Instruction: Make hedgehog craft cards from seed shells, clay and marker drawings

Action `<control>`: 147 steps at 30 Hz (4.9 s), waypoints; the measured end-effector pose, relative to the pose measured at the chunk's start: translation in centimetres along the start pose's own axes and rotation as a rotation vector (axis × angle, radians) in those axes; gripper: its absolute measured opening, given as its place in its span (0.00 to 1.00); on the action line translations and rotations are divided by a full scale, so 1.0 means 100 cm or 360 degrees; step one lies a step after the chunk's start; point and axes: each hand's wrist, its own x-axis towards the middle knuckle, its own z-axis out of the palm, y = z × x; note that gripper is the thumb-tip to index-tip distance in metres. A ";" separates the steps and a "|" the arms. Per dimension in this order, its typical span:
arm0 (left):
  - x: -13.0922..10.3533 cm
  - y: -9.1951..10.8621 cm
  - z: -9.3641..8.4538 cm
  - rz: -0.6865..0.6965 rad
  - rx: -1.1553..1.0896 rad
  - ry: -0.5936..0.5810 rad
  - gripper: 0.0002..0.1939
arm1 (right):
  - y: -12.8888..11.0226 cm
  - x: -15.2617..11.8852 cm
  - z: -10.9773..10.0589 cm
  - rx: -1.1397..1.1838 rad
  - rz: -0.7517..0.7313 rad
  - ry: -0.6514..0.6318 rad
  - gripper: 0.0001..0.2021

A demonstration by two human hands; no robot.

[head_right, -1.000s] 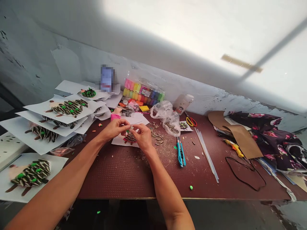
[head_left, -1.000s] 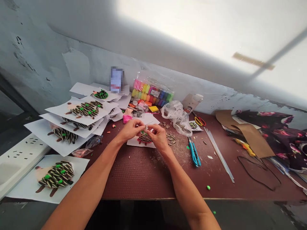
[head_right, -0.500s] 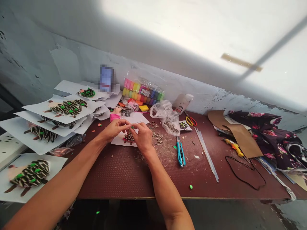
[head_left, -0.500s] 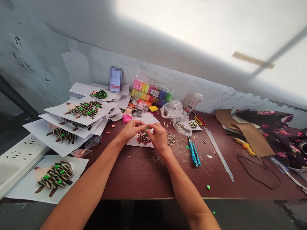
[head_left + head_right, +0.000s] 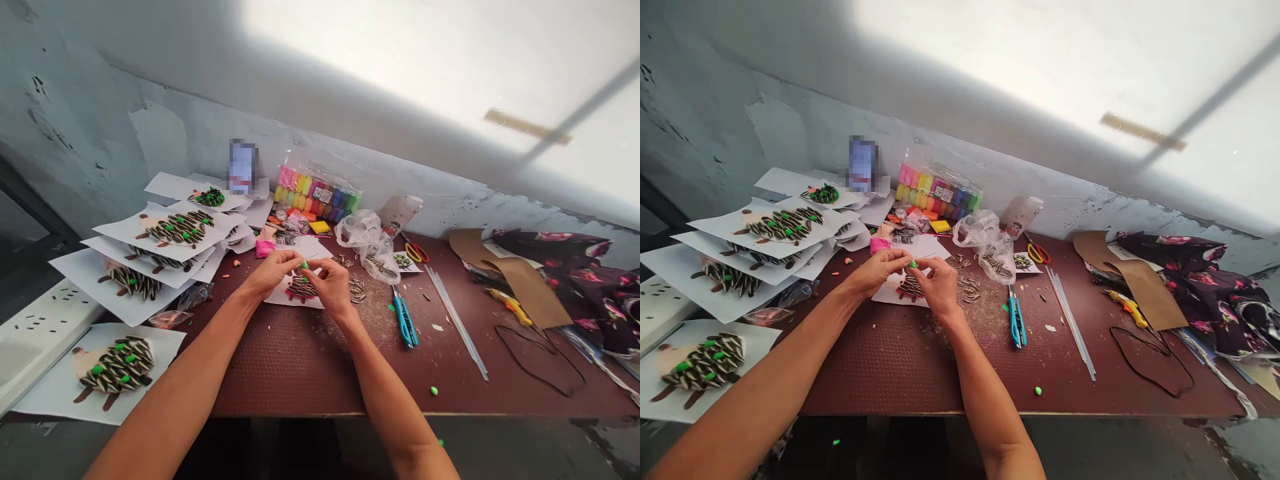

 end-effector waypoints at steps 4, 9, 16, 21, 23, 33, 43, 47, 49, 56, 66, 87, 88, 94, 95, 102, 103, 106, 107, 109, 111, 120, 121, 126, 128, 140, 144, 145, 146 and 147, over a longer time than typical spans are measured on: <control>0.001 -0.001 0.000 -0.0013 0.0114 0.0002 0.17 | -0.002 -0.002 -0.003 -0.0151 -0.0114 0.0036 0.07; 0.004 -0.006 -0.002 -0.0010 0.0324 0.0037 0.14 | -0.004 -0.002 -0.006 -0.0316 -0.0185 -0.0072 0.10; 0.003 -0.004 -0.003 -0.0049 0.0213 -0.0201 0.20 | -0.003 0.000 -0.006 -0.0164 -0.0145 -0.0116 0.13; -0.001 -0.002 0.000 -0.0068 0.0030 -0.0328 0.27 | -0.006 0.001 -0.006 -0.0063 -0.0195 -0.0127 0.16; -0.002 -0.002 0.001 -0.0079 -0.0035 -0.0317 0.28 | -0.007 0.001 -0.006 -0.0058 -0.0228 -0.0109 0.17; -0.001 0.003 -0.002 0.0052 -0.0051 -0.0100 0.28 | -0.001 0.003 -0.012 -0.0162 -0.0368 -0.0083 0.16; 0.002 -0.006 -0.001 0.0051 0.0087 -0.0029 0.23 | -0.007 0.001 -0.011 -0.0283 -0.0304 -0.0133 0.13; 0.001 -0.004 0.001 0.0073 0.0191 -0.0042 0.23 | -0.009 0.001 -0.010 -0.0261 -0.0229 -0.0105 0.14; 0.001 -0.002 0.000 0.0100 0.0266 -0.0037 0.23 | -0.009 0.000 -0.010 -0.0222 -0.0210 -0.0091 0.14; 0.002 0.001 -0.001 0.0150 0.0436 -0.0010 0.25 | -0.005 0.000 -0.003 0.0174 0.0027 -0.0184 0.18; 0.000 0.003 -0.002 0.0134 0.0161 0.0004 0.22 | 0.002 0.005 -0.006 0.0314 0.0151 -0.0200 0.21; -0.001 -0.004 0.001 -0.0025 -0.0160 0.0010 0.22 | -0.002 0.003 -0.009 0.0031 0.0067 -0.0155 0.16; 0.000 -0.005 -0.001 -0.0036 -0.0162 -0.0009 0.21 | -0.002 0.004 -0.009 0.0050 0.0078 -0.0163 0.17; 0.002 -0.008 -0.008 -0.0047 -0.0065 -0.0054 0.19 | -0.001 0.005 -0.013 0.0115 0.0071 -0.0282 0.16; 0.001 -0.008 -0.008 -0.0060 -0.0055 -0.0077 0.19 | -0.001 0.005 -0.014 0.0117 0.0059 -0.0303 0.16; -0.003 -0.005 -0.003 -0.0225 -0.0160 -0.0296 0.21 | 0.000 0.007 -0.019 -0.0051 -0.0082 -0.0277 0.10; -0.003 -0.004 -0.002 -0.0230 -0.0157 -0.0299 0.21 | -0.001 0.007 -0.019 -0.0095 -0.0116 -0.0246 0.09; -0.002 -0.003 -0.001 -0.0150 -0.0063 -0.0253 0.20 | -0.003 0.005 -0.017 -0.0229 -0.0187 -0.0167 0.07; -0.002 -0.002 0.000 -0.0108 -0.0004 -0.0231 0.20 | -0.004 0.004 -0.015 -0.0270 -0.0194 -0.0154 0.06; -0.002 -0.001 0.000 -0.0048 0.0131 -0.0197 0.20 | -0.006 0.002 -0.012 -0.0340 -0.0180 -0.0152 0.05; -0.001 -0.001 0.000 -0.0024 0.0251 -0.0180 0.19 | -0.009 0.000 -0.009 -0.0404 -0.0142 -0.0152 0.05; 0.001 -0.004 -0.006 0.0019 0.0233 -0.0188 0.17 | -0.007 0.003 -0.009 -0.0075 0.0174 -0.0223 0.10; 0.001 -0.005 -0.006 0.0018 0.0171 -0.0160 0.16 | -0.007 0.003 -0.009 -0.0014 0.0198 -0.0233 0.11; -0.001 -0.006 -0.001 -0.0028 -0.0126 -0.0101 0.19 | -0.009 0.004 -0.011 0.0102 0.0245 -0.0189 0.10; -0.003 -0.004 0.001 -0.0114 -0.0272 -0.0147 0.21 | -0.009 0.004 -0.011 0.0157 0.0226 -0.0183 0.09; 0.000 -0.004 -0.001 -0.0073 -0.0309 0.0104 0.20 | 0.004 0.008 -0.015 0.0562 0.0322 -0.0419 0.15; 0.001 -0.004 -0.002 -0.0078 -0.0330 0.0179 0.21 | 0.005 0.007 -0.014 0.0581 0.0358 -0.0493 0.16; 0.001 -0.004 -0.002 -0.0087 -0.0339 0.0185 0.21 | 0.006 0.007 -0.014 0.0595 0.0360 -0.0504 0.16; 0.001 -0.004 -0.002 -0.0096 -0.0340 0.0183 0.21 | 0.007 0.007 -0.013 0.0607 0.0355 -0.0502 0.17; 0.001 -0.004 -0.002 -0.0102 -0.0335 0.0178 0.21 | 0.008 0.007 -0.013 0.0619 0.0344 -0.0486 0.17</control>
